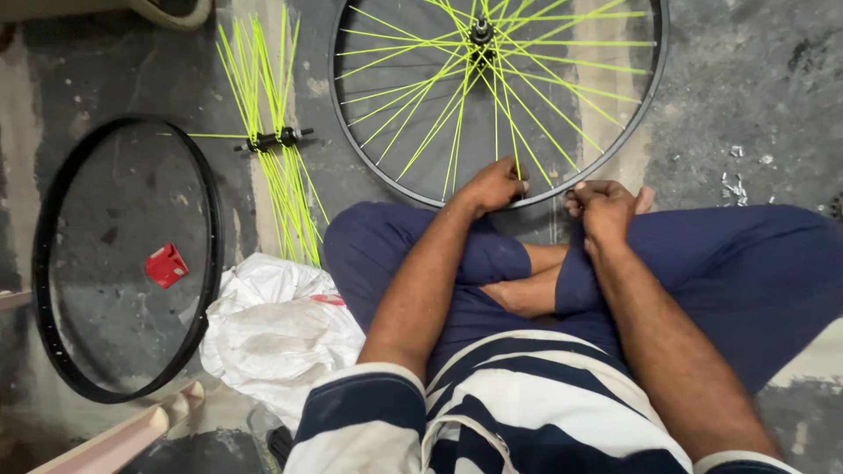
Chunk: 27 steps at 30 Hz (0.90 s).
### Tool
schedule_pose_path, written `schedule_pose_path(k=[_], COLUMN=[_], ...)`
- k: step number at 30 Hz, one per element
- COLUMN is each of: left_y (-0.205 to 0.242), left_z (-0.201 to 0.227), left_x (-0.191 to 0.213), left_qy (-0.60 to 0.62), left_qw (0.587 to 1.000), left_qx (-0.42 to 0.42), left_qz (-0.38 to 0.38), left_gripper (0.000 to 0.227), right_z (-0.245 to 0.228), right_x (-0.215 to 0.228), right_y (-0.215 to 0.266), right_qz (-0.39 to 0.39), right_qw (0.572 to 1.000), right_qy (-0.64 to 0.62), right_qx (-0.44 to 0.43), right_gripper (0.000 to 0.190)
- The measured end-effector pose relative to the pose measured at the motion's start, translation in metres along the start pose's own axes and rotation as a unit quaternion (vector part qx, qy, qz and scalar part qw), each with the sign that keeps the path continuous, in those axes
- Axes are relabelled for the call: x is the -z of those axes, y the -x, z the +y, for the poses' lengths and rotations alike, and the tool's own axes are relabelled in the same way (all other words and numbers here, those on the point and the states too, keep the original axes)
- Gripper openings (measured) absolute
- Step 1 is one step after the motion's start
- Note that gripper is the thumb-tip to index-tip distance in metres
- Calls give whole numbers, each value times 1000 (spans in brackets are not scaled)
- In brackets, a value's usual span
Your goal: The person sits on the floor and assembles a bicycle wheel by inserting neon green spokes into a hub and rim. They tighten the spoke nipples by hand to secure the spokes. The person then switches to a second wheel, placing the hub into the rim and beginning to insert spokes.
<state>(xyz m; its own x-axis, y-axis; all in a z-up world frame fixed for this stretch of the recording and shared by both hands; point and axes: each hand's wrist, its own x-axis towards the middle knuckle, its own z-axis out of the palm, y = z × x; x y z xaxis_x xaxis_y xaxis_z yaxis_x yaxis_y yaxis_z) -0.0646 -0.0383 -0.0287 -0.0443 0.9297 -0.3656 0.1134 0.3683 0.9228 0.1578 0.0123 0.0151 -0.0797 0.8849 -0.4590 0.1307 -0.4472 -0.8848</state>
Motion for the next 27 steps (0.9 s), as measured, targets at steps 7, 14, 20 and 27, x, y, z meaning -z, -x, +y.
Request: schedule_pose_path(k=[7, 14, 20, 27], left_y=[-34, -43, -51, -46], left_z=[-9, -8, -16, -9], left_x=[-41, -64, -73, -72], left_qy=[-77, -39, -26, -13], left_qw=[993, 990, 984, 987], left_qx=[-78, -102, -137, -118], left_qz=[48, 91, 107, 107], left_gripper=[35, 34, 35, 33], right_z=[6, -6, 12, 17], right_x=[4, -3, 3, 3], right_y=[18, 24, 9, 1], right_qz=[-35, -32, -33, -37], right_qw=[998, 998, 999, 999], right_qy=[48, 48, -9, -26], right_qx=[26, 20, 9, -19], right_gripper=[17, 20, 23, 23])
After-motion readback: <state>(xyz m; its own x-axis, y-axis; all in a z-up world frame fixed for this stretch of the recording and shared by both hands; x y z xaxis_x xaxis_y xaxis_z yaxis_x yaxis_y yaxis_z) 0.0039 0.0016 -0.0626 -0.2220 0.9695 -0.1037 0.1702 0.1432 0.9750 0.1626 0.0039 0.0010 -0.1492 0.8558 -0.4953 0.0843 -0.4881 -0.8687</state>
